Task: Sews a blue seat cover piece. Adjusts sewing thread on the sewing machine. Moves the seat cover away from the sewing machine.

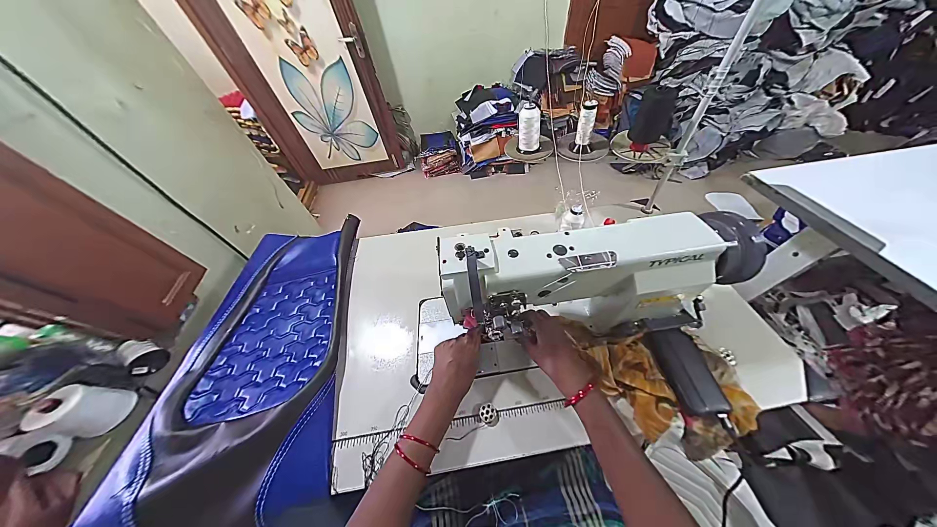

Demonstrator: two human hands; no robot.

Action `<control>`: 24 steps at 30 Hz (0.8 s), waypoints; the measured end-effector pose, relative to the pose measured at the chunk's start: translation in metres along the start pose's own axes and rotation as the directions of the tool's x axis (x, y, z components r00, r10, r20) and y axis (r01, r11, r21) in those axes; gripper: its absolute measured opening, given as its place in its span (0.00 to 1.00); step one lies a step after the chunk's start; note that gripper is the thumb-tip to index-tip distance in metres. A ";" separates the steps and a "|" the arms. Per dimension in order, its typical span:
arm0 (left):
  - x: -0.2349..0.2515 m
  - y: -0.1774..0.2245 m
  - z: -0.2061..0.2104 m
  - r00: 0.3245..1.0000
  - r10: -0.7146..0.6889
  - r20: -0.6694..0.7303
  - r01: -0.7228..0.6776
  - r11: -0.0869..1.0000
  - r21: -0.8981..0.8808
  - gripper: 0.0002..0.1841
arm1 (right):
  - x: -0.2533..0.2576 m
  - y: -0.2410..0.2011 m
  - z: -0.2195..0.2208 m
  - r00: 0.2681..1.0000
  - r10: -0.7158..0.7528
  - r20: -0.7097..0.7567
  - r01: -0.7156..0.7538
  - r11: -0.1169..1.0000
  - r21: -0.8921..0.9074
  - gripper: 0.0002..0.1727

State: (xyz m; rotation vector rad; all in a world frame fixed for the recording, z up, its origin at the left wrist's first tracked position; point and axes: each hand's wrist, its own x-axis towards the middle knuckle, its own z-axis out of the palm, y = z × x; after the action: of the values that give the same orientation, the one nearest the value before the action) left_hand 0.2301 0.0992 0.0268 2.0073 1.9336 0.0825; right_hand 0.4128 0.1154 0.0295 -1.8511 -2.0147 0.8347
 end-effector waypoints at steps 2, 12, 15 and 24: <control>-0.006 -0.010 0.011 0.988 0.056 -0.143 -0.066 0.995 -0.070 0.21 | -0.004 -0.013 -0.002 0.999 -0.039 0.010 0.040 0.992 -0.116 0.24; -0.024 -0.044 0.037 0.962 0.058 -0.266 -0.099 0.984 -0.146 0.17 | -0.012 -0.043 0.013 0.998 -0.056 -0.030 0.046 0.963 -0.266 0.22; -0.025 -0.044 0.036 0.955 0.070 -0.288 -0.121 0.979 -0.162 0.17 | -0.005 -0.044 0.014 1.000 0.013 0.020 -0.009 0.979 -0.202 0.23; -0.020 -0.054 0.042 0.952 0.078 -0.296 -0.155 0.957 -0.244 0.17 | 0.001 -0.016 0.040 0.963 0.075 -0.257 0.174 0.554 0.814 0.33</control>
State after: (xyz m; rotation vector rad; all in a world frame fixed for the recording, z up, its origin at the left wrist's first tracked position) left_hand 0.1886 0.0714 -0.0240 2.0114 1.8425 0.6589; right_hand 0.3767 0.1071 0.0067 -1.2220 -1.1272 1.1768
